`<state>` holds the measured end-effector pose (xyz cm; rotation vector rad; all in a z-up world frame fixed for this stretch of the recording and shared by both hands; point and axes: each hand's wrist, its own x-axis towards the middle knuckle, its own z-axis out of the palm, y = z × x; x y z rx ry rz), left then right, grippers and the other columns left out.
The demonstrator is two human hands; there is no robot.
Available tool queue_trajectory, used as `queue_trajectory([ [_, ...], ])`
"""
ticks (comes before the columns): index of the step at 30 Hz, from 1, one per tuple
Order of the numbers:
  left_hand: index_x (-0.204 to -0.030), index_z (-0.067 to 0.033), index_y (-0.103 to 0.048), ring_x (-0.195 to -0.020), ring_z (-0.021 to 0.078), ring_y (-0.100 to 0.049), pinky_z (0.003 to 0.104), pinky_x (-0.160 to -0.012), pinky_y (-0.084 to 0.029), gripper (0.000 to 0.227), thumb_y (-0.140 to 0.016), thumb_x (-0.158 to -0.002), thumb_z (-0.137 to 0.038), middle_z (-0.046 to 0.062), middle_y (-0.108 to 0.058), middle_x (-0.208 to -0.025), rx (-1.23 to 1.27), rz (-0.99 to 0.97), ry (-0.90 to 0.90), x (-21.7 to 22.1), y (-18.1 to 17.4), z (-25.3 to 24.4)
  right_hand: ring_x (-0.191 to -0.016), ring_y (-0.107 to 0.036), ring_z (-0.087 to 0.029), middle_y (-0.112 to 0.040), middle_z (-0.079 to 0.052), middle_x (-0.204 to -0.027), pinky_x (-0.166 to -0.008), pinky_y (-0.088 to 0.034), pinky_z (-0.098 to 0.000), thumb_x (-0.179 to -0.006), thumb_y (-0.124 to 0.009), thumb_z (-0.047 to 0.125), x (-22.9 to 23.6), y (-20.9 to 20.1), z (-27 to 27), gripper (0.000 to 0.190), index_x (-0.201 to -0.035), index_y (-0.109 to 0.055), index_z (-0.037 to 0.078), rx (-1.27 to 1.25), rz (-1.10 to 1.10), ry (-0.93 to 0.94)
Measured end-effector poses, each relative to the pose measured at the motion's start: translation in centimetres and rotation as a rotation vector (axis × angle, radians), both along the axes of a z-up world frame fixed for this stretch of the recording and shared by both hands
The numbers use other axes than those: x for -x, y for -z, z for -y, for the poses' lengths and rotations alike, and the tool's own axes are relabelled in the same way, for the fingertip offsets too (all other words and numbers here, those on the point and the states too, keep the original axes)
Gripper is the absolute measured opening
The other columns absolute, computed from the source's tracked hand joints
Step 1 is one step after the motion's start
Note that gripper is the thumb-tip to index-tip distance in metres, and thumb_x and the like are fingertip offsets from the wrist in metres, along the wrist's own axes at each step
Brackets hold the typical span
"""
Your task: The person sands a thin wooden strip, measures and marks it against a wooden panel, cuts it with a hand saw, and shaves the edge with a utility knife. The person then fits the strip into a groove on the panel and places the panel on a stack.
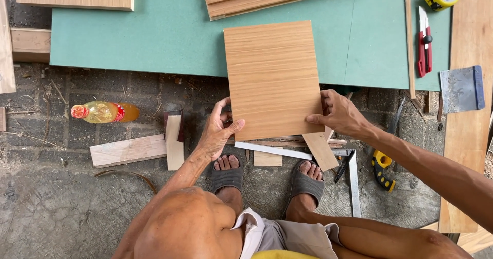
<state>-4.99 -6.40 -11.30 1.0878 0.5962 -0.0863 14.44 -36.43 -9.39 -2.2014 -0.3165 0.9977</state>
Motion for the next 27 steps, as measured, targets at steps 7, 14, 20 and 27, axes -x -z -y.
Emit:
queue_trajectory([
  [7, -0.155, -0.0100, -0.039, -0.104, 0.0404, -0.066, 0.054, -0.089, -0.062, 0.079, -0.082, -0.089, -0.016, 0.029, -0.063, -0.118, -0.234, 0.008, 0.148, -2.1, 2.2, -4.1, -0.100, -0.071, -0.039, -0.069, -0.027, -0.109, -0.084, -0.060, -0.0504, -0.079, -0.090, 0.037, -0.8, 0.1, -1.2, 0.086, -0.139, -0.045, -0.005, 0.045, 0.059, -0.019],
  [14, -0.149, -0.0112, -0.051, -0.101, 0.0216, -0.066, 0.039, -0.085, -0.062, 0.073, -0.088, -0.087, -0.021, 0.014, -0.063, -0.114, -0.517, 0.105, 0.236, -9.9, 2.3, -7.7, -0.097, -0.069, -0.036, -0.063, -0.023, -0.107, -0.074, -0.062, -0.0431, -0.088, -0.085, 0.022, -5.9, 1.0, -2.8, 0.068, -0.132, -0.042, -0.007, -0.206, -0.004, 0.108],
  [20, -0.135, -0.0058, -0.059, -0.102, 0.0248, -0.069, 0.040, -0.085, -0.063, 0.056, -0.082, -0.097, -0.040, 0.017, -0.061, -0.116, -0.700, 0.055, 0.002, -14.2, 4.4, -9.2, -0.073, -0.073, -0.016, -0.071, -0.007, -0.088, -0.059, -0.063, -0.0283, -0.097, -0.077, 0.029, -8.2, 4.1, -3.2, 0.040, -0.117, -0.053, 0.005, -0.449, -0.190, 0.324],
  [27, -0.126, -0.0015, -0.064, -0.076, 0.0174, -0.077, 0.028, -0.065, -0.064, 0.037, -0.079, -0.097, -0.020, 0.015, -0.072, -0.093, -0.928, 0.099, -0.255, -21.0, 7.0, -12.6, -0.070, -0.073, -0.015, -0.073, -0.007, -0.084, -0.060, -0.062, -0.0287, -0.097, -0.078, 0.029, -10.2, 6.7, -2.4, 0.035, -0.116, -0.057, 0.009, -0.448, -0.256, 0.411],
])
